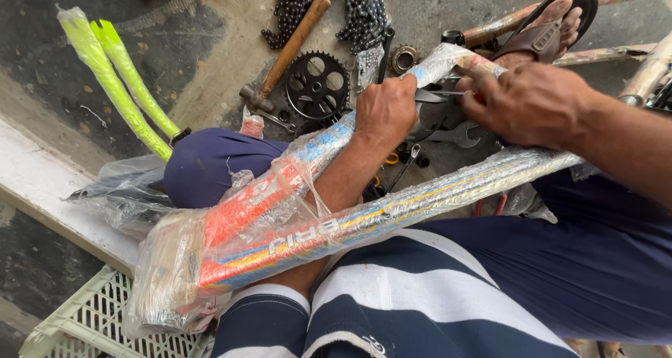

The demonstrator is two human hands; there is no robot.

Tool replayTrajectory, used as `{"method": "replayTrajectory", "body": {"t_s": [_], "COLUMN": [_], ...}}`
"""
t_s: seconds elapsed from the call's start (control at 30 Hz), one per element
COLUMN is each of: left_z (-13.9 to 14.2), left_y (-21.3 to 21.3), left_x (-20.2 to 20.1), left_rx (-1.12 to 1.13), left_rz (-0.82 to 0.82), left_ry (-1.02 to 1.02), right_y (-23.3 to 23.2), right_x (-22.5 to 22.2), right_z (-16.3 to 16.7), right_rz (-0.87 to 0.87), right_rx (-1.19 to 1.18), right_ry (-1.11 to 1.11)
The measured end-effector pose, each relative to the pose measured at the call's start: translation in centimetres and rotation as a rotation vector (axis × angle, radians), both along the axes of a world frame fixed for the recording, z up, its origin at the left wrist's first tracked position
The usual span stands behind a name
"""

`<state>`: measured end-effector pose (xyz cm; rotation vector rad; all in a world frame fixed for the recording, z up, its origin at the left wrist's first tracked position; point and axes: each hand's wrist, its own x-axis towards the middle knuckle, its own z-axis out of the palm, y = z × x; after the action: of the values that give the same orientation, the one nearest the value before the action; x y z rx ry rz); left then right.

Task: The person uses a screwdriver to cut and remove plastic wrapping from a bicycle frame. They then peel off the remaining plastic by hand to reveal the frame underneath.

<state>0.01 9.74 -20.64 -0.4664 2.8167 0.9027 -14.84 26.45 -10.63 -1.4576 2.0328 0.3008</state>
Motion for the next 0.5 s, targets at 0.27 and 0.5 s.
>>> {"method": "replayTrajectory", "body": {"t_s": [0.27,0.5], "left_z": [0.6,0.7], "left_y": [-0.1,-0.7], "left_x": [0.3,0.5], "left_rx": [-0.001,0.051], "left_rz": [0.04,0.043], "left_ry": [0.084,0.083], "right_y": [0.0,-0.3], "right_x": [-0.8,-0.7], "right_z": [0.1,0.7], "right_rz": [-0.09,0.211], "right_rx": [0.048,-0.184], "right_ry": [-0.02,0.099]}}
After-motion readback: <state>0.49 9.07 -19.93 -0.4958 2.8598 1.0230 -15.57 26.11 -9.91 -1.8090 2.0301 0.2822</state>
